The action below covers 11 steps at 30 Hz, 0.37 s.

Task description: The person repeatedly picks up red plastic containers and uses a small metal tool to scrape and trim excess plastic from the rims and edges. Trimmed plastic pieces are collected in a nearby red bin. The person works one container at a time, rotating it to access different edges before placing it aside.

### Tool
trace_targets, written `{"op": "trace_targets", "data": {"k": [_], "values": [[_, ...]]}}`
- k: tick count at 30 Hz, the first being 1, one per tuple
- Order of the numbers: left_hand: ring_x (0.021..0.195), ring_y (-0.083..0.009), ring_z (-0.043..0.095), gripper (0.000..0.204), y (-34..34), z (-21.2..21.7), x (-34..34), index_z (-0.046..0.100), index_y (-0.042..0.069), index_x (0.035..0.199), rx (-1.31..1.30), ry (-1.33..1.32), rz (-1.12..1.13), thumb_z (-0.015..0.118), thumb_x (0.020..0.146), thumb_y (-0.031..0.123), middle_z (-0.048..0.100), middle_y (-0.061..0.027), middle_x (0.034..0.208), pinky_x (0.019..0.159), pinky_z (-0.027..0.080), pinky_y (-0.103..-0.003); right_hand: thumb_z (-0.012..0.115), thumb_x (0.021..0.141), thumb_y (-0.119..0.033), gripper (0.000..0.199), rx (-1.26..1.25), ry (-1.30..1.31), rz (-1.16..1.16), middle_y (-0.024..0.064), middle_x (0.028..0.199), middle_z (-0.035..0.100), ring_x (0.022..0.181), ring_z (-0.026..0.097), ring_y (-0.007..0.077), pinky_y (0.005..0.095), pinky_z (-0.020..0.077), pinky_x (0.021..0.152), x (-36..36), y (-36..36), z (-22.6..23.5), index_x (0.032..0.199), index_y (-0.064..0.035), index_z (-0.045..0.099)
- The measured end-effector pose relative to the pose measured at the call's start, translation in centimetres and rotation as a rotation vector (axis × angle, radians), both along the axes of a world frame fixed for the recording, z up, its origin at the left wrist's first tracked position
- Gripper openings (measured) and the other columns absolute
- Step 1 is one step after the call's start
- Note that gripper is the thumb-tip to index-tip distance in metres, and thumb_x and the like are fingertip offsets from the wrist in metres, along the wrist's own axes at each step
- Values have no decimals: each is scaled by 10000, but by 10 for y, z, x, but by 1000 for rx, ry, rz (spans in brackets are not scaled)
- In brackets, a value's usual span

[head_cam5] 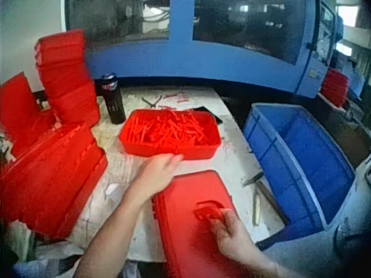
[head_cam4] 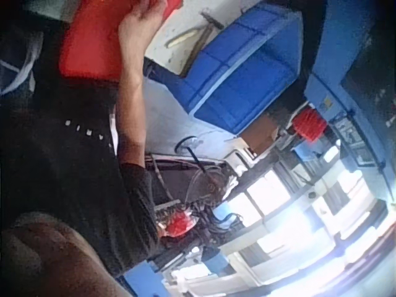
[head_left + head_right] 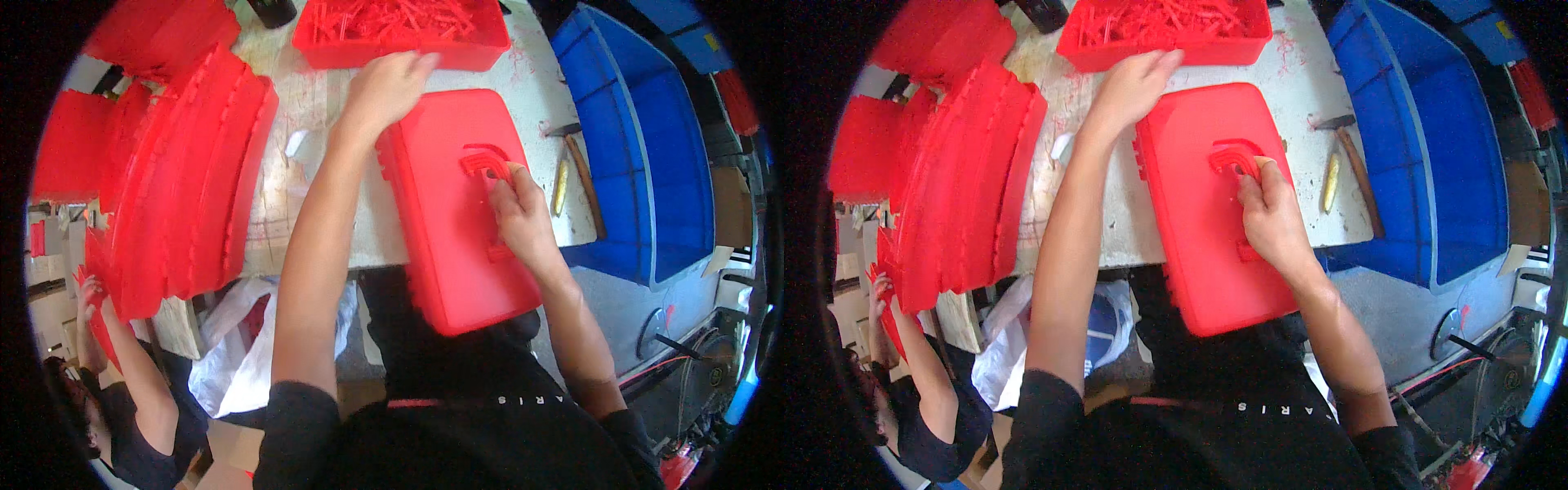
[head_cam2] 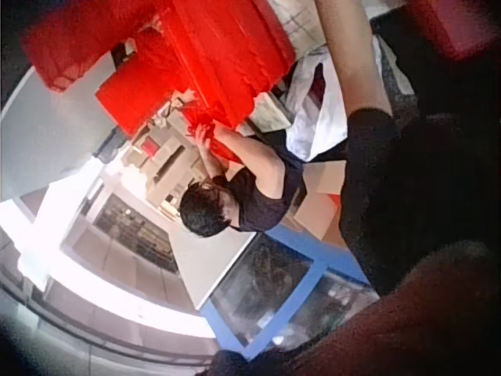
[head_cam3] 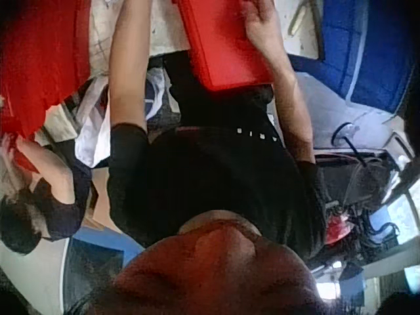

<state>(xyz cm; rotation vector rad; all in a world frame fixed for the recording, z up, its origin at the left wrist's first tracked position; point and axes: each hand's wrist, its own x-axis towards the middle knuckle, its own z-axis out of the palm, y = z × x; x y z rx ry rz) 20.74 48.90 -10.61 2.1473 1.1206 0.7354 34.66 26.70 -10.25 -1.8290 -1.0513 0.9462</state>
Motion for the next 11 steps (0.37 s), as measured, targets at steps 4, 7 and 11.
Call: {"op": "trace_targets", "data": {"k": [4, 7, 11], "values": [[1069, -415, 654, 643, -13, -15, 44, 744, 49, 1065, -40, 463, -133, 424, 983, 601, 701, -245, 1079, 949, 494, -476, 515, 1005, -92, 220, -1, -93, -66, 109, 853, 641, 768, 619, 188, 339, 495, 707, -11, -15, 0, 1180, 33, 555], [1054, -408, 664, 667, -34, -18, 43, 780, 57, 952, -93, 457, -80, 418, 971, 617, 708, -255, 1042, 961, 493, -487, 547, 1017, -141, 236, -141, 68, -126, 10, 809, 598, 685, 563, 119, 290, 469, 620, -9, -22, 2, 1202, 5, 556], [1035, -397, 677, 691, -52, -12, 34, 784, 51, 957, -124, 446, -64, 419, 961, 638, 706, -281, 983, 962, 499, -469, 552, 1033, -202, 267, -399, 502, -171, -10, 809, 590, 657, 541, 108, 287, 469, 594, -12, -27, 14, 1246, -42, 545]]}}
